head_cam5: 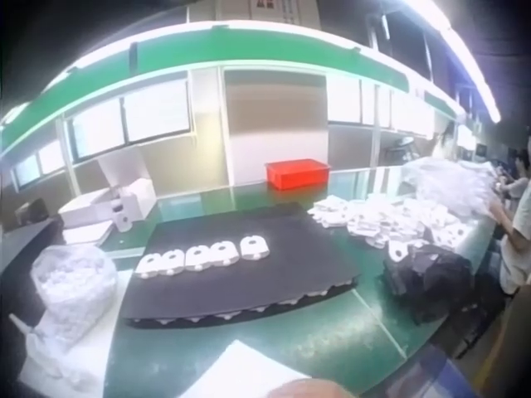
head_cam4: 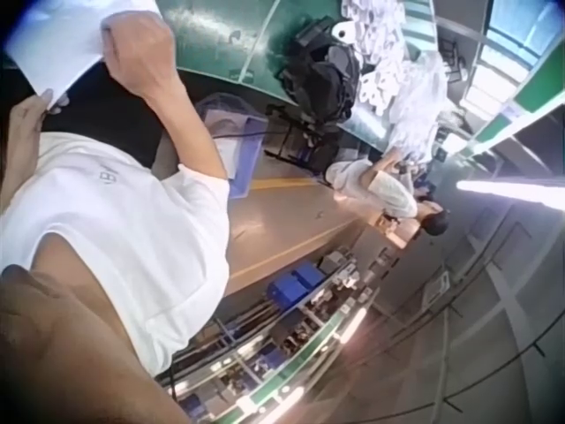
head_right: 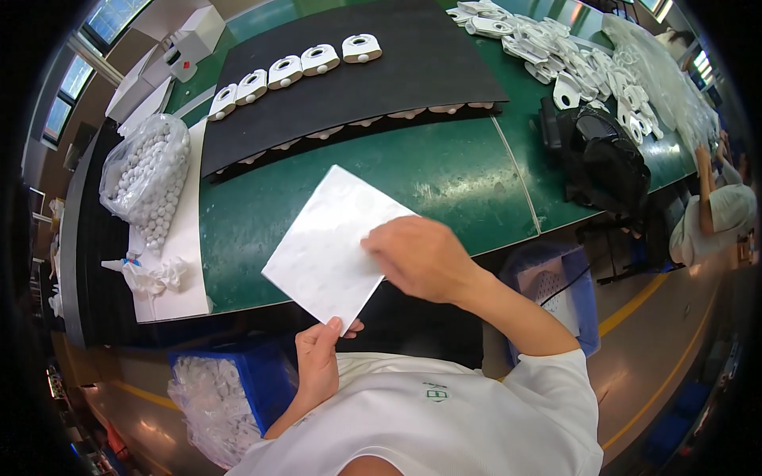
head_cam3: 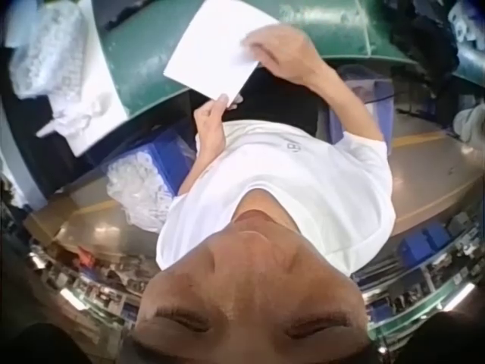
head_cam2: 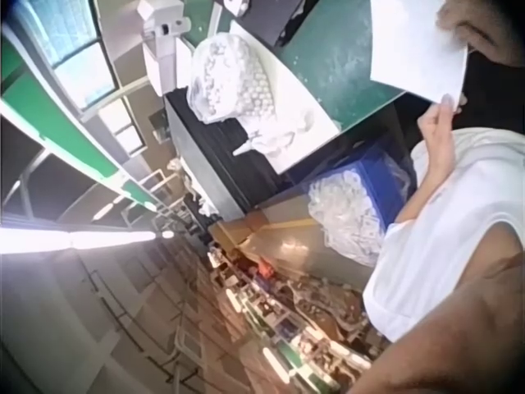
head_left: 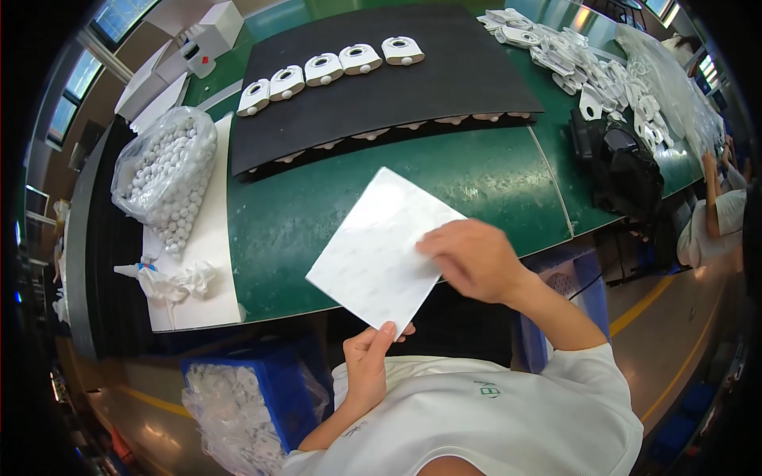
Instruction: Assembling small white plastic components by inserting spheres and organizing them on a tray.
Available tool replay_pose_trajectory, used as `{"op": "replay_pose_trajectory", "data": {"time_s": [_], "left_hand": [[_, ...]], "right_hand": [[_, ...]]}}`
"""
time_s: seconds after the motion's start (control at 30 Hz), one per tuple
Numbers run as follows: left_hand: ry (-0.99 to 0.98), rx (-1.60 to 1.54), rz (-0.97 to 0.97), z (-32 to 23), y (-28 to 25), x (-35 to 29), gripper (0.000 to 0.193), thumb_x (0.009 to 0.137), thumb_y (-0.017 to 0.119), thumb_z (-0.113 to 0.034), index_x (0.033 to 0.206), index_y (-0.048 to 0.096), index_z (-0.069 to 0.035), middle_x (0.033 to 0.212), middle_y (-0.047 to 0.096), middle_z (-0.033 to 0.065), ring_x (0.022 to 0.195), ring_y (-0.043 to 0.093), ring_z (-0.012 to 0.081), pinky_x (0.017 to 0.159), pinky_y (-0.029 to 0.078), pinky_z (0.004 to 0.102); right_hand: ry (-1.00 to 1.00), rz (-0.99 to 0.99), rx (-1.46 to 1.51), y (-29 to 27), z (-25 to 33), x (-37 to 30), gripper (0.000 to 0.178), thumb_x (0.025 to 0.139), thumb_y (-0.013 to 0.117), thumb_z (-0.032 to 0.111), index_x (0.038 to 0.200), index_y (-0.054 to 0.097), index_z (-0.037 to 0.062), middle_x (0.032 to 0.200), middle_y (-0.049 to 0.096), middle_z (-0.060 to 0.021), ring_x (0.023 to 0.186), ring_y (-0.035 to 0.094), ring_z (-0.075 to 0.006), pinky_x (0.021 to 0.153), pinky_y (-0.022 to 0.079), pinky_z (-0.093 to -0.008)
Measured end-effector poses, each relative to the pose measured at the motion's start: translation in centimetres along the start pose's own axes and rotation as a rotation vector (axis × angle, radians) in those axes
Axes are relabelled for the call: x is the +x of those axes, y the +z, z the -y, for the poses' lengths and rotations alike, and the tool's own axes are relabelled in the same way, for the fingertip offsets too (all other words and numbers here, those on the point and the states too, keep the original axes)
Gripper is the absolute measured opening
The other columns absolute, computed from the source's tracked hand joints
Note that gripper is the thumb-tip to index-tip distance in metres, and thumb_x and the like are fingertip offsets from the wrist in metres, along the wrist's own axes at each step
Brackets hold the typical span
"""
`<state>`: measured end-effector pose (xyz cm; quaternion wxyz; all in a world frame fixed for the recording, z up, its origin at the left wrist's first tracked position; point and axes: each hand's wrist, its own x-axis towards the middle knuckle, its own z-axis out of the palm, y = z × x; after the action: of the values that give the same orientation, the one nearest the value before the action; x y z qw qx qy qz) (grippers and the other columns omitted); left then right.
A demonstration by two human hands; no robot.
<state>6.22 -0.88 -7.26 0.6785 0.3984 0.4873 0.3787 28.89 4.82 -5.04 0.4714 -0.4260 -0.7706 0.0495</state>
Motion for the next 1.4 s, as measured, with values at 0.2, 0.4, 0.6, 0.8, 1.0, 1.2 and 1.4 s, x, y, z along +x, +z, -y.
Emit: {"op": "replay_pose_trajectory", "data": {"time_s": [0.2,0.4,0.6,0.8,1.0,1.2,1.4], "left_hand": [[0.021,0.008,-0.026,0.0,-0.4,0.0,0.030,0.091,0.054,-0.019,0.089,0.067,0.008,0.084,0.068,0.0138,0.079,0.062,0.0170,0.076,0.046,0.0291],[0.051,-0.028,-0.083,-0.7,-0.9,0.5,0.031,0.092,0.054,-0.020,0.084,0.067,0.007,0.079,0.067,0.0136,0.074,0.062,0.0170,0.074,0.047,0.0296],[0.129,-0.124,-0.007,0.4,-2.1,1.4,0.043,0.100,0.036,-0.027,0.087,0.062,0.004,0.080,0.063,0.0126,0.077,0.060,0.0176,0.073,0.047,0.0304],[0.017,-0.054,0.333,-0.6,1.8,1.4,0.040,0.090,0.055,-0.024,0.120,0.053,0.003,0.114,0.060,0.0128,0.092,0.056,0.0149,0.085,0.043,0.0277],[-0.021,-0.165,0.390,-1.1,3.7,2.2,0.029,0.092,0.054,-0.017,0.114,0.054,0.001,0.103,0.064,0.0091,0.089,0.056,0.0116,0.079,0.043,0.0251],[-0.086,-0.137,0.401,-0.9,3.6,2.4,0.015,0.093,0.054,-0.015,0.091,0.060,-0.001,0.074,0.061,0.0013,0.067,0.054,0.0052,0.062,0.040,0.0185],[0.022,-0.135,0.257,0.6,3.1,2.4,0.015,0.092,0.055,-0.012,0.084,0.058,0.000,0.068,0.056,-0.0008,0.060,0.048,0.0036,0.055,0.037,0.0183]], "right_hand": [[0.869,-0.204,0.801,-1.0,-0.5,1.2,0.012,0.091,0.052,0.014,0.100,0.055,0.0055,0.094,0.064,-0.0075,0.086,0.062,-0.0187,0.078,0.049,-0.0321],[1.053,-0.627,1.140,-3.9,-2.7,1.0,0.018,0.092,0.053,0.023,0.101,0.057,0.0070,0.092,0.061,-0.0049,0.086,0.058,-0.0168,0.074,0.050,-0.0303],[1.070,-0.509,1.127,-4.1,-0.9,-0.4,0.017,0.092,0.052,0.022,0.092,0.056,0.0059,0.084,0.061,-0.0053,0.073,0.060,-0.0144,0.066,0.051,-0.0268],[1.112,-0.290,0.995,-3.2,1.7,-0.7,0.016,0.091,0.051,0.018,0.083,0.052,0.0038,0.075,0.062,-0.0091,0.061,0.061,-0.0130,0.055,0.052,-0.0242],[0.907,-0.189,0.507,-2.6,3.5,-2.4,0.005,0.087,0.053,0.004,0.085,0.054,-0.0002,0.079,0.064,-0.0099,0.066,0.063,-0.0137,0.058,0.052,-0.0228],[0.191,-0.121,-0.013,-1.7,4.5,-3.7,0.019,0.070,0.061,-0.010,0.086,0.059,0.0009,0.084,0.067,-0.0153,0.067,0.064,-0.0251,0.061,0.051,-0.0293],[0.012,0.222,0.193,-1.8,4.1,-3.9,0.033,0.062,0.067,0.000,0.095,0.066,0.0031,0.105,0.064,-0.0151,0.089,0.062,-0.0297,0.073,0.051,-0.0340]]}}
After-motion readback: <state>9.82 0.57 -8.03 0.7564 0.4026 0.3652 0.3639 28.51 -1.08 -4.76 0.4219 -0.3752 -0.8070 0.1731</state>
